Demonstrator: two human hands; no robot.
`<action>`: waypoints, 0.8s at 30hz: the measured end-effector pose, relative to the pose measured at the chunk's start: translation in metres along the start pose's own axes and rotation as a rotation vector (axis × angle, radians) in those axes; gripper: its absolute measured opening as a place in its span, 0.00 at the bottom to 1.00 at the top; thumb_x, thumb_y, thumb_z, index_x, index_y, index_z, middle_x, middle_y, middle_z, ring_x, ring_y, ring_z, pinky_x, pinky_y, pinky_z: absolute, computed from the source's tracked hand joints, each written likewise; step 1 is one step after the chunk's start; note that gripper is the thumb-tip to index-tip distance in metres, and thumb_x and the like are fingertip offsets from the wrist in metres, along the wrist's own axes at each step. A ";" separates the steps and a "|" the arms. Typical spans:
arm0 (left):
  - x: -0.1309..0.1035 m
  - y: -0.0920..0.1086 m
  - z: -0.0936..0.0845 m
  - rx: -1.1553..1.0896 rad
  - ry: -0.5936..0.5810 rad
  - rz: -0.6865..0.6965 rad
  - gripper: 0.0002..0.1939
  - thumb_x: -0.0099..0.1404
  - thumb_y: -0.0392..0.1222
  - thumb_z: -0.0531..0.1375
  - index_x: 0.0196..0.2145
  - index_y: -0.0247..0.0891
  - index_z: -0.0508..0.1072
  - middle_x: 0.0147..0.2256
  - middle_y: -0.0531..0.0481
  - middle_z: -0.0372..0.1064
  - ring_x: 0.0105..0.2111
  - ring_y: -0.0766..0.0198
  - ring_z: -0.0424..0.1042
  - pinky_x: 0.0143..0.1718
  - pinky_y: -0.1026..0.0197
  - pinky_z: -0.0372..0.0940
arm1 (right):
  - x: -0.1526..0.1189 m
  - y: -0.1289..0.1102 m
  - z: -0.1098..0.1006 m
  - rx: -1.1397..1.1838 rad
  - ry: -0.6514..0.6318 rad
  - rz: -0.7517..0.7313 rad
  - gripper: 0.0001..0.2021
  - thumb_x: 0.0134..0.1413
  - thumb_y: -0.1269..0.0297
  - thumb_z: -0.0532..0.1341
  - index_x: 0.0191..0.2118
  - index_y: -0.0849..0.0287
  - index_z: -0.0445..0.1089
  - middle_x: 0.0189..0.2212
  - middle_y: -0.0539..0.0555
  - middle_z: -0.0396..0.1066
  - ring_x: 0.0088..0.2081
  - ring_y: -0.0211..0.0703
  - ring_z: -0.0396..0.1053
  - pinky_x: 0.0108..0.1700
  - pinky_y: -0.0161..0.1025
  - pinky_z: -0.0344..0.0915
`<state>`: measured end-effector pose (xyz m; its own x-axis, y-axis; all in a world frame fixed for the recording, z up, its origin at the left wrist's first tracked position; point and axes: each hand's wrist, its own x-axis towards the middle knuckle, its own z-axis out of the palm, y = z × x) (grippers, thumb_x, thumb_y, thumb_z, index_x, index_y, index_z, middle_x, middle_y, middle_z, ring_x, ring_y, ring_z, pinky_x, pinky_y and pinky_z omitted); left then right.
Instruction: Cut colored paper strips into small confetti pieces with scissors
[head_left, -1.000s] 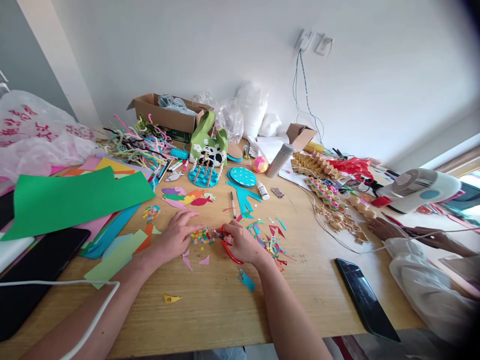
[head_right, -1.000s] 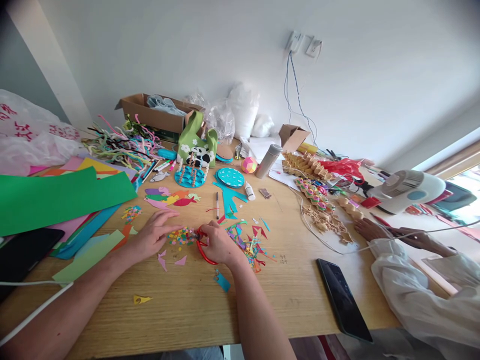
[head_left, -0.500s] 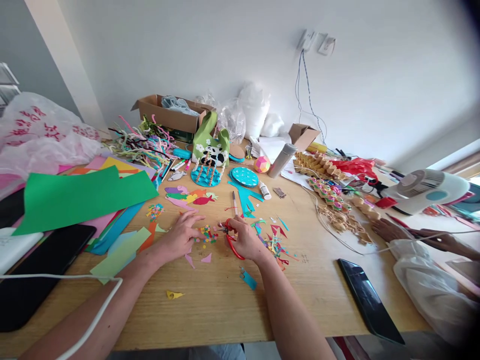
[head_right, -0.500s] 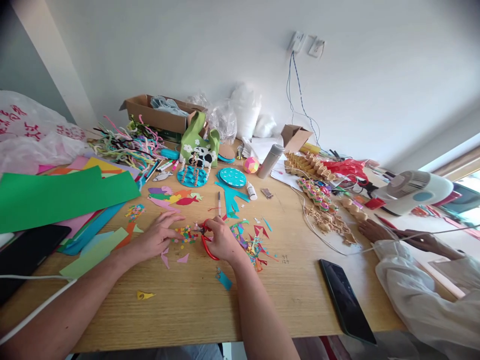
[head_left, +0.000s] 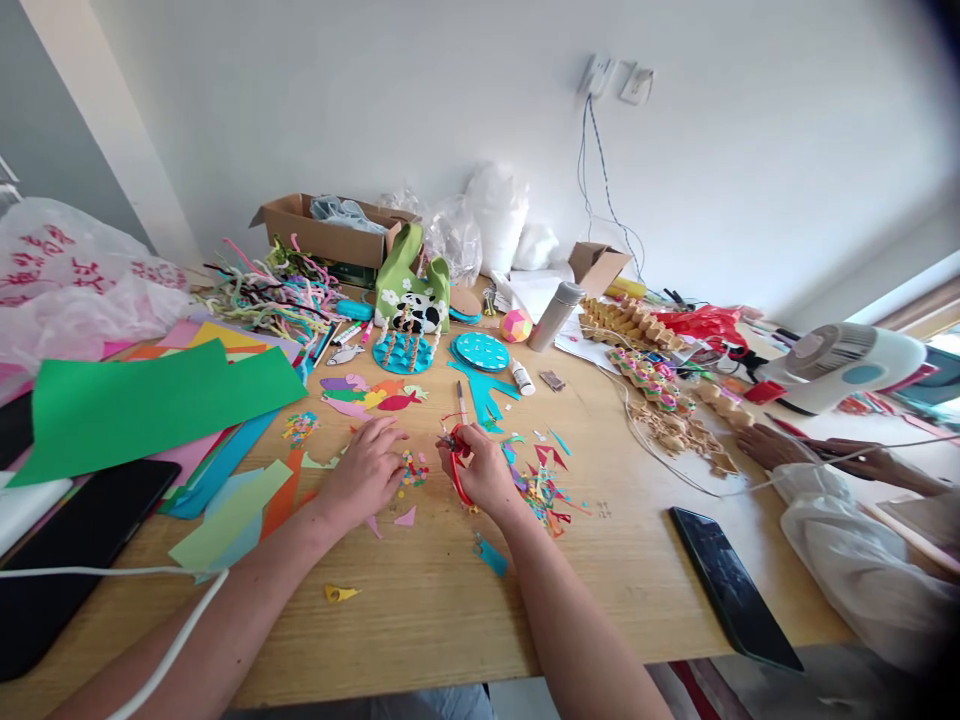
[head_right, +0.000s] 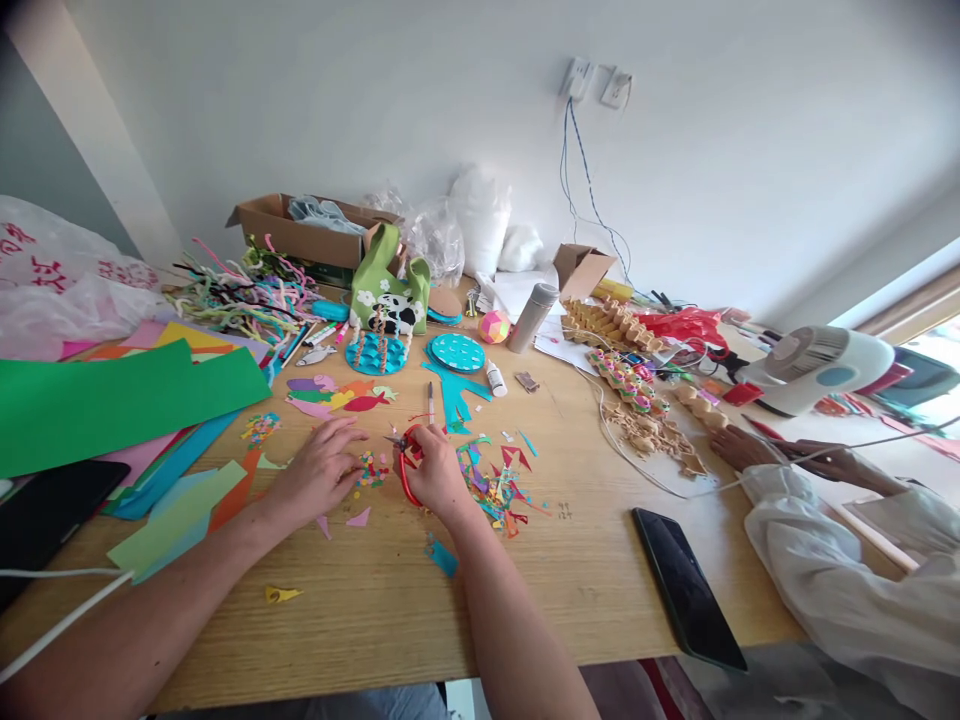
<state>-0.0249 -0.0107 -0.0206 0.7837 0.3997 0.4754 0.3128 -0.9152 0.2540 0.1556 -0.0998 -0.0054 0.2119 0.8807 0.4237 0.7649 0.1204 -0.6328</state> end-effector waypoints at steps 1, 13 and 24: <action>0.001 0.002 -0.001 0.017 -0.010 0.005 0.10 0.59 0.33 0.56 0.26 0.36 0.77 0.47 0.42 0.69 0.56 0.48 0.55 0.57 0.43 0.54 | 0.000 0.000 -0.001 0.006 0.000 -0.007 0.09 0.50 0.67 0.57 0.24 0.57 0.56 0.22 0.49 0.59 0.28 0.39 0.58 0.29 0.34 0.55; 0.002 -0.001 0.007 0.012 -0.016 -0.032 0.11 0.58 0.31 0.55 0.24 0.37 0.75 0.44 0.43 0.70 0.55 0.50 0.58 0.56 0.45 0.56 | -0.002 0.005 -0.002 0.026 0.017 -0.034 0.08 0.47 0.70 0.58 0.25 0.57 0.56 0.23 0.48 0.60 0.29 0.39 0.59 0.30 0.33 0.56; 0.006 -0.019 0.007 -0.622 0.053 -0.520 0.08 0.55 0.42 0.60 0.26 0.38 0.77 0.40 0.44 0.73 0.45 0.55 0.69 0.49 0.50 0.62 | 0.000 -0.002 0.001 0.096 0.031 0.095 0.07 0.48 0.68 0.56 0.22 0.58 0.59 0.22 0.50 0.66 0.26 0.38 0.61 0.28 0.34 0.57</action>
<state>-0.0221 0.0091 -0.0289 0.5887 0.7825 0.2026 0.2625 -0.4221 0.8677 0.1539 -0.0998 -0.0048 0.2999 0.8760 0.3778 0.6791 0.0821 -0.7294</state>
